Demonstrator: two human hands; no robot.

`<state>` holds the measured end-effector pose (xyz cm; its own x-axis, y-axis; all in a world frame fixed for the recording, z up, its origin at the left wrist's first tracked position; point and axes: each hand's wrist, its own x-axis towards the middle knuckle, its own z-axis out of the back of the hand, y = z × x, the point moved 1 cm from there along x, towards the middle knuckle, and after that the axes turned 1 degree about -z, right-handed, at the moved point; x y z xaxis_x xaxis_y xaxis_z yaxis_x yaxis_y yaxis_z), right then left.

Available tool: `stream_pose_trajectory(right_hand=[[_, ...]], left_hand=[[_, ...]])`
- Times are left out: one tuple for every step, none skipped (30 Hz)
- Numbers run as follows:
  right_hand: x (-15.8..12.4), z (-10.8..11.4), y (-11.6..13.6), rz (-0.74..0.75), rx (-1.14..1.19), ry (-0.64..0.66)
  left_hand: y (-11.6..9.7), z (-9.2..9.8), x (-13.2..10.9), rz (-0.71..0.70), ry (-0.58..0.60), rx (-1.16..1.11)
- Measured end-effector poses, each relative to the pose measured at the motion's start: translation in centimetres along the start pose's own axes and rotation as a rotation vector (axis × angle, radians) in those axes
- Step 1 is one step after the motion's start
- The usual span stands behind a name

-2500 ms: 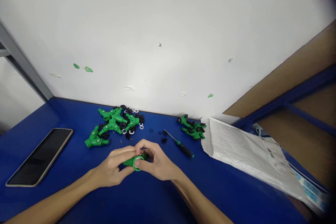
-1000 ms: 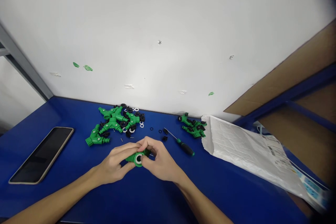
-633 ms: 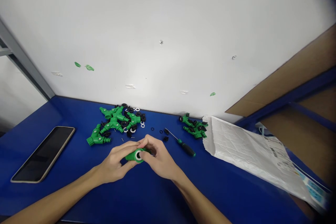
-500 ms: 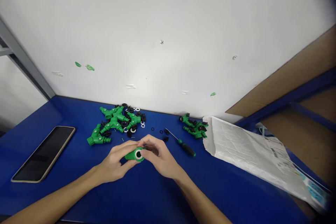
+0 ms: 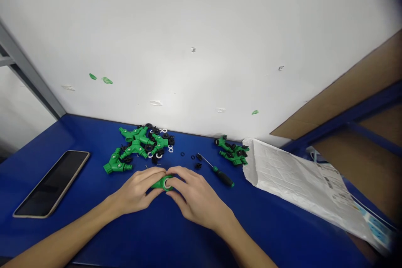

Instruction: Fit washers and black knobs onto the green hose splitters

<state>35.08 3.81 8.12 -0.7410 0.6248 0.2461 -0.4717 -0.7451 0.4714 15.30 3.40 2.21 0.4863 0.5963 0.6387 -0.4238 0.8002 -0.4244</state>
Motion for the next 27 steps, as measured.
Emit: stream_pose_trajectory(right_hand=[[0.0, 0.1, 0.0, -0.008, 0.004, 0.024], [0.0, 0.1, 0.0, -0.018, 0.017, 0.041], [0.1, 0.2, 0.0, -0.029, 0.033, 0.056], [0.1, 0.3, -0.1, -0.041, 0.046, 0.070], [0.1, 0.3, -0.1, -0.054, 0.055, 0.083], [0.0, 0.4, -0.2, -0.066, 0.065, 0.095], [0.0, 0.4, -0.3, -0.076, 0.078, 0.104], [0.0, 0.4, -0.4, -0.082, 0.099, 0.107], [0.0, 0.4, -0.4, -0.084, 0.127, 0.100], [0.0, 0.4, -0.5, -0.083, 0.162, 0.083], [0.0, 0.4, -0.6, -0.082, 0.202, 0.060], [0.0, 0.5, -0.6, -0.080, 0.245, 0.034], [0.0, 0.5, -0.7, -0.078, 0.287, 0.010], [0.0, 0.6, -0.8, -0.077, 0.328, -0.007], [0.0, 0.6, -0.9, -0.077, 0.370, -0.016], [0.0, 0.7, -1.1, -0.077, 0.415, -0.023], [0.0, 0.7, -1.2, -0.079, 0.455, -0.031], [0.1, 0.7, -1.4, -0.089, 0.490, -0.047], [0.1, 0.7, -1.6, -0.108, 0.518, -0.071], [0.1, 0.7, -1.8, -0.136, 0.547, -0.098], [0.1, 0.6, -2.0, -0.169, 0.578, -0.122], [0.1, 0.5, -2.2, -0.203, 0.613, -0.139], [0.1, 0.4, -2.3, -0.233, 0.653, -0.147], [0.2, 0.3, -2.4, -0.256, 0.691, -0.145], [0.2, 0.3, -2.5, -0.274, 0.719, -0.139], [0.2, 0.3, -2.5, -0.289, 0.733, -0.136], [0.2, 0.3, -2.5, -0.304, 0.736, -0.136]], left_hand=[[0.0, 0.0, 0.0, 0.004, 0.017, 0.005], [0.0, 0.0, 0.0, 0.013, 0.035, -0.002], [-0.1, 0.0, 0.1, 0.023, 0.054, -0.016], [-0.2, 0.0, 0.1, 0.032, 0.073, -0.032], [-0.3, 0.0, 0.2, 0.040, 0.090, -0.050], [-0.4, -0.1, 0.3, 0.046, 0.106, -0.067], [-0.4, -0.1, 0.3, 0.050, 0.119, -0.081], [-0.4, -0.1, 0.3, 0.054, 0.129, -0.091], [-0.4, -0.1, 0.3, 0.059, 0.133, -0.099], [-0.3, -0.1, 0.2, 0.065, 0.132, -0.109], [-0.3, -0.1, 0.2, 0.071, 0.126, -0.120], [-0.2, -0.1, 0.2, 0.074, 0.114, -0.133], [-0.1, 0.0, 0.2, 0.078, 0.100, -0.148], [-0.1, 0.0, 0.2, 0.082, 0.091, -0.164], [-0.1, 0.0, 0.3, 0.088, 0.086, -0.181], [-0.1, 0.1, 0.3, 0.095, 0.084, -0.196], [-0.2, 0.1, 0.4, 0.102, 0.084, -0.210], [-0.2, 0.1, 0.5, 0.109, 0.083, -0.221], [-0.2, 0.2, 0.5, 0.113, 0.081, -0.228], [-0.2, 0.2, 0.5, 0.114, 0.078, -0.229], [-0.2, 0.2, 0.5, 0.115, 0.076, -0.226], [-0.2, 0.2, 0.5, 0.114, 0.077, -0.221], [-0.1, 0.2, 0.4, 0.113, 0.080, -0.218], [-0.1, 0.1, 0.4, 0.110, 0.084, -0.217], [-0.1, 0.1, 0.4, 0.108, 0.087, -0.217], [-0.1, 0.1, 0.4, 0.108, 0.093, -0.218], [-0.1, 0.1, 0.4, 0.111, 0.100, -0.221]])
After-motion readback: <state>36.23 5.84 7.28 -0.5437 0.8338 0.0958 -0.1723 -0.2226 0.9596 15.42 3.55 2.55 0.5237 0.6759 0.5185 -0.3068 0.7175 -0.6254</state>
